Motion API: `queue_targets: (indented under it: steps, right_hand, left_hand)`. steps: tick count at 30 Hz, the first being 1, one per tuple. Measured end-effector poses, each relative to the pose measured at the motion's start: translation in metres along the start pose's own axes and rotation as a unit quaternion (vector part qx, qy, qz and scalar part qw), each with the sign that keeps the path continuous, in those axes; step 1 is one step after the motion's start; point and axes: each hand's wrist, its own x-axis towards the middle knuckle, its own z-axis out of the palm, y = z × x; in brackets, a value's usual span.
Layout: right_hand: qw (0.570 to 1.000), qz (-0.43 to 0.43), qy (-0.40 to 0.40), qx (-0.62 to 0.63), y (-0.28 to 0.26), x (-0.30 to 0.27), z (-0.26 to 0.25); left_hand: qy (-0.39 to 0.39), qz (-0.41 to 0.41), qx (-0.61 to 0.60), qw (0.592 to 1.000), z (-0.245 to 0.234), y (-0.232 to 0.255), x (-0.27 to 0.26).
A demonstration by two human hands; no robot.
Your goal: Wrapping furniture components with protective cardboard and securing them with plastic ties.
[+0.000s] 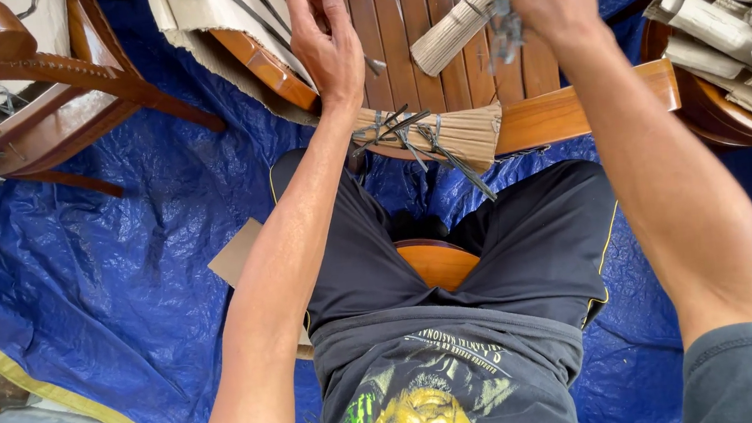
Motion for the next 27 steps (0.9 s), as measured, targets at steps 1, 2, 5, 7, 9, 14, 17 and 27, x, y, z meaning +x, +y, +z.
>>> queue_targets:
  steps: [1, 2, 5, 7, 9, 14, 17, 27]
  right_hand:
    - [1.000, 0.000, 0.002, -0.002, -0.005, -0.008, 0.001]
    - [0.993, -0.105, 0.038, 0.036, -0.009, -0.019, 0.003]
    - [0.958, -0.260, 0.069, 0.096, -0.043, -0.056, -0.009]
    - [0.941, -0.309, 0.072, 0.116, -0.063, -0.075, -0.026]
    - [0.914, -0.384, 0.088, 0.096, -0.072, -0.094, -0.042]
    - [0.939, -0.140, -0.123, 0.289, -0.019, -0.114, -0.033]
    - [0.928, -0.079, -0.120, 0.342, 0.007, -0.120, -0.041]
    - [0.989, -0.115, -0.050, -0.080, 0.019, -0.096, -0.011]
  left_hand:
    - [0.000, 0.000, -0.002, 1.000, 0.001, 0.010, 0.002]
    - [-0.015, 0.013, 0.015, 1.000, 0.001, 0.020, 0.002]
    - [-0.130, 0.049, 0.031, 0.990, -0.009, 0.058, -0.001]
    - [-0.229, 0.074, 0.025, 0.970, -0.012, 0.085, -0.002]
    - [-0.334, 0.094, 0.011, 0.938, -0.018, 0.111, -0.009]
    - [-0.310, 0.109, 0.053, 0.943, -0.016, 0.123, -0.030]
    - [-0.248, 0.070, 0.068, 0.964, -0.020, 0.150, -0.051]
    - [-0.132, -0.377, -0.155, 0.904, -0.036, 0.080, -0.226]
